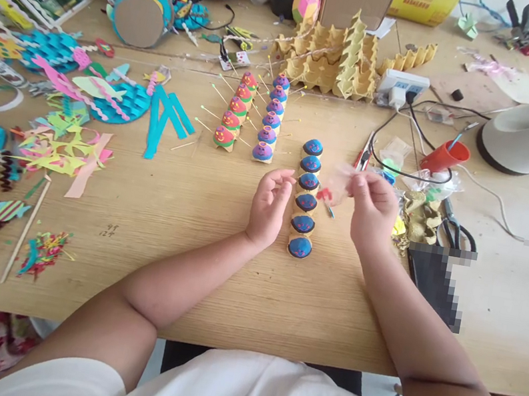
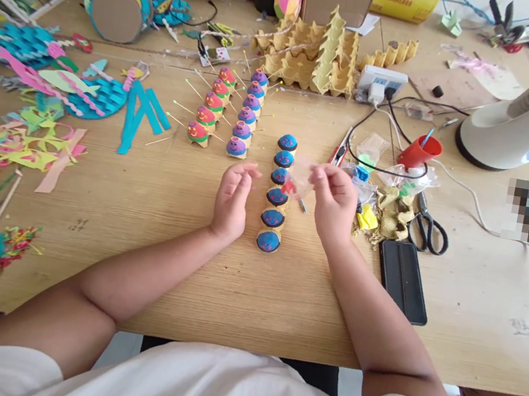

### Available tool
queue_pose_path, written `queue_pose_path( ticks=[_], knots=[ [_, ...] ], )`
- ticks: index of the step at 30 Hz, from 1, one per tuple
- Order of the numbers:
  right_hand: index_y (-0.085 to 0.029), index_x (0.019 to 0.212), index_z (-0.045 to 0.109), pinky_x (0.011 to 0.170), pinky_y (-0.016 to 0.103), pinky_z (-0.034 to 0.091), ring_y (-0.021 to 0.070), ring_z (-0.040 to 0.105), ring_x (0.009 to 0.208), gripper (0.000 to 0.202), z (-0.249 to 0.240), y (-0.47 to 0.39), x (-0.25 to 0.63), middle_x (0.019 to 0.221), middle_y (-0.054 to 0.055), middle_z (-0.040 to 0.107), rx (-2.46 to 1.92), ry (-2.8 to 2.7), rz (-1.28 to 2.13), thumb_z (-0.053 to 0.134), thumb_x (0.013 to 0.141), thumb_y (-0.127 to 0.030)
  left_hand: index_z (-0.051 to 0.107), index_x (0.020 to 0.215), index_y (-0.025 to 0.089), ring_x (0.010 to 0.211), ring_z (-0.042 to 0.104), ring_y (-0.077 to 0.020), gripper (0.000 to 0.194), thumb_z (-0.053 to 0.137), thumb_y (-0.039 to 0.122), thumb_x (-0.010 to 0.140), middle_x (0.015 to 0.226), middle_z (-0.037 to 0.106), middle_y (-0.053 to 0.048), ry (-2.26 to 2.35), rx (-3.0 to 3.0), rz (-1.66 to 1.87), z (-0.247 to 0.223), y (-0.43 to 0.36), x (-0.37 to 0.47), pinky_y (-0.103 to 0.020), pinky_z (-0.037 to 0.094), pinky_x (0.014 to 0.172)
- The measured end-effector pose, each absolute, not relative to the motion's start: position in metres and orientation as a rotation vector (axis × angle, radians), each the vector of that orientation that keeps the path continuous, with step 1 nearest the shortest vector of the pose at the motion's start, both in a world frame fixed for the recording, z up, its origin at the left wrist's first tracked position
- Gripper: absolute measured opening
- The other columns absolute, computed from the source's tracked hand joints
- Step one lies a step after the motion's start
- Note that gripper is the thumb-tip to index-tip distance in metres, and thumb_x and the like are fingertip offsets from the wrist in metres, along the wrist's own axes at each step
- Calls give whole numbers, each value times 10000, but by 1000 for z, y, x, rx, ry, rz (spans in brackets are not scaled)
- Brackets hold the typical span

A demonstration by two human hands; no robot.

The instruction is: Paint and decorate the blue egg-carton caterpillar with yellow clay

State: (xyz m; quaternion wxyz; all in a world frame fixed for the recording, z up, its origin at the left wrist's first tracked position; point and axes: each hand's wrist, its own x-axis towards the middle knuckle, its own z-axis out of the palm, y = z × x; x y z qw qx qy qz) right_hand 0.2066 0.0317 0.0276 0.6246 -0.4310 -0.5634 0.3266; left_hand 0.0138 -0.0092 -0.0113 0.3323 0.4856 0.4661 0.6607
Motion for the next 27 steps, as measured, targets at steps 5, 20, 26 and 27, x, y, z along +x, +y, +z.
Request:
queue_pose_path(
  ticks=[5, 20, 26, 27],
  knots=[
    [-262, 990, 785, 586, 293, 486, 119, 623, 674, 282, 50, 48, 240, 831, -2, 716, -1010, -1411, 564, 816, 970, -541, 691, 1203, 274, 1098, 736, -195, 546, 628, 777, 1001, 1112, 761, -53, 1222, 1197, 1707, -11, -9, 15, -341, 580, 957],
    [-201, 1095, 850, 707, 355, 413, 114, 501, 619, 200, 102, 55, 348, 858, 36, 782, -2204, -1496, 389, 704, 965, -245, 718, 1138, 269, 1167, 711, -218, 553, 721, 780, 924, 1171, 761, -66, 1262, 1036, 1610, -4, -9, 17, -356, 557, 1028],
    [-224, 1211, 787, 921, 394, 444, 232, 603, 990, 282, 102, 59, 338, 1169, 118, 764, -2327, -1720, -19, 723, 939, -261, 736, 1120, 273, 1143, 696, -214, 563, 757, 783, 883, 1152, 755, -61, 1260, 986, 1618, -5, -9, 17, -352, 555, 1021],
    [-227, 1160, 788, 897, 397, 438, 234, 590, 969, 239, 104, 58, 336, 1160, 120, 757, -2373, -1776, -30, 738, 933, -280, 737, 1118, 272, 1141, 694, -213, 559, 758, 780, 884, 1153, 756, -62, 1258, 986, 1624, -5, -9, 18, -350, 553, 1019]
  ],
)
